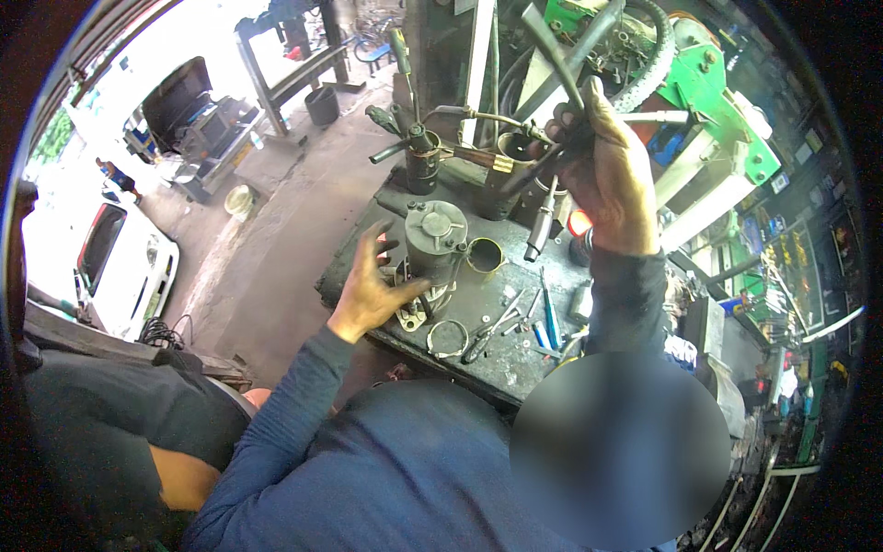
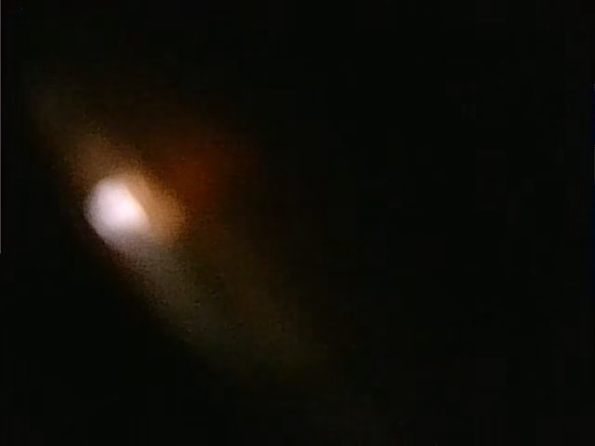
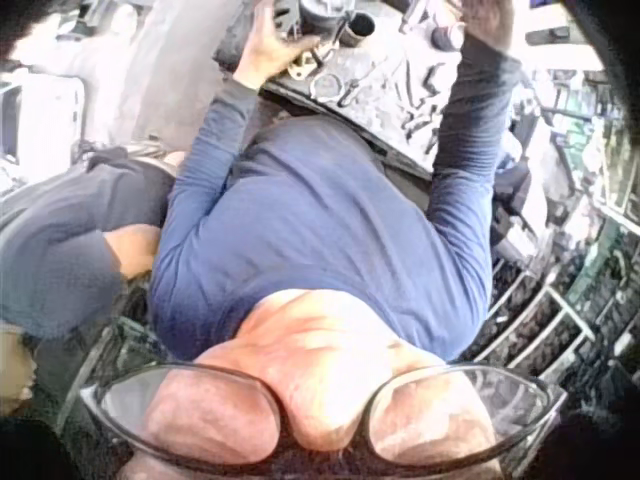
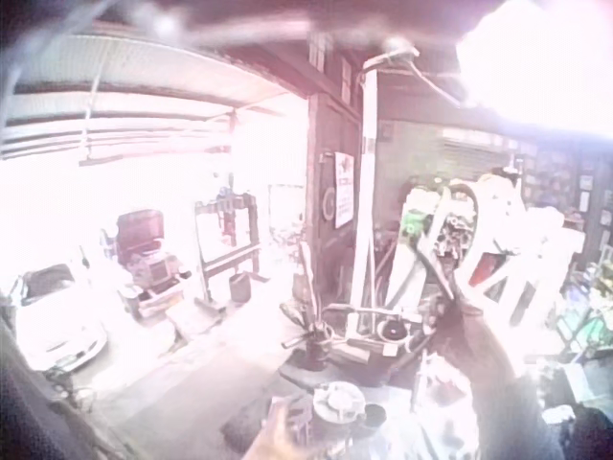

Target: The person disassembles a starter motor on a workbench, removes a pin with a punch and hammer, and then reassembles the unit using a screwdriver and other hand tools. The person handles the motor housing, pin, and various fasteners throughout the process.

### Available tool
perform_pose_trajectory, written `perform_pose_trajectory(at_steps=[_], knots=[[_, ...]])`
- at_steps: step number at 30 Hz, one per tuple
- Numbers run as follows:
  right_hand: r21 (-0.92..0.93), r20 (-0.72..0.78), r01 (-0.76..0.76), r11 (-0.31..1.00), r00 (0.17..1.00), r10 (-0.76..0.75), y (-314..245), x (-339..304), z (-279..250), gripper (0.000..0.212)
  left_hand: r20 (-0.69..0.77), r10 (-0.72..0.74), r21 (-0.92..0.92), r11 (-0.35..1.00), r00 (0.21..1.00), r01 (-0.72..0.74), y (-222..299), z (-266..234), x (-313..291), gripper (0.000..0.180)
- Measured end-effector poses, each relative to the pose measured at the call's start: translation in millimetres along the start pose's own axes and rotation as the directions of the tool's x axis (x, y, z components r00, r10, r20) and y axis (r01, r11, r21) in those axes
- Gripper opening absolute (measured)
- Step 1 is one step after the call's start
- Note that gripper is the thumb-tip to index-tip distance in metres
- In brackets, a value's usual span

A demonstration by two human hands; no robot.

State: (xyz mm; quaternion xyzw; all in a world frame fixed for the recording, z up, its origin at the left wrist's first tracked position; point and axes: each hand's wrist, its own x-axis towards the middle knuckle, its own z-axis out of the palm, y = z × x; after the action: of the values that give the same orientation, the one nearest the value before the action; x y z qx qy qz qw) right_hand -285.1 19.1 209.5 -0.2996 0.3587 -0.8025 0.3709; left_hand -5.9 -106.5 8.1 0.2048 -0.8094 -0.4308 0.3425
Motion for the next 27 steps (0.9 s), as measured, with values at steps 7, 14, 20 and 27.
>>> perform_pose_trajectory(at_steps=[7, 14, 20, 27], knots=[[0.101, 0.049, 0.007, 0.995, 0.999, -0.012, 22.5, -17.2, 24.8, 0.047, -0.171, -0.105, 0.060, 0.991, 0.980, 0.117, 29.2, -25.8, -53.7, 0.049], [-0.804, 0.594, 0.578, -0.138, 0.784, -0.179, 3.4, -12.7, 23.6, 0.025, -0.287, -0.224, -0.015, 0.973, 0.931, 0.230, 19.9, -25.8, -83.1, 0.043], [-0.597, 0.676, 0.731, -0.330, 0.680, 0.283, -5.6, 15.8, 49.7, 0.019, -0.335, -0.215, -0.054, 0.976, 0.918, 0.209, 21.3, -32.1, -72.5, 0.042], [-0.550, 0.656, 0.813, -0.190, 0.562, 0.503, 2.7, 36.7, 61.3, 0.020, -0.232, -0.130, -0.038, 0.991, 0.964, 0.125, 35.6, -35.6, -46.5, 0.040]])
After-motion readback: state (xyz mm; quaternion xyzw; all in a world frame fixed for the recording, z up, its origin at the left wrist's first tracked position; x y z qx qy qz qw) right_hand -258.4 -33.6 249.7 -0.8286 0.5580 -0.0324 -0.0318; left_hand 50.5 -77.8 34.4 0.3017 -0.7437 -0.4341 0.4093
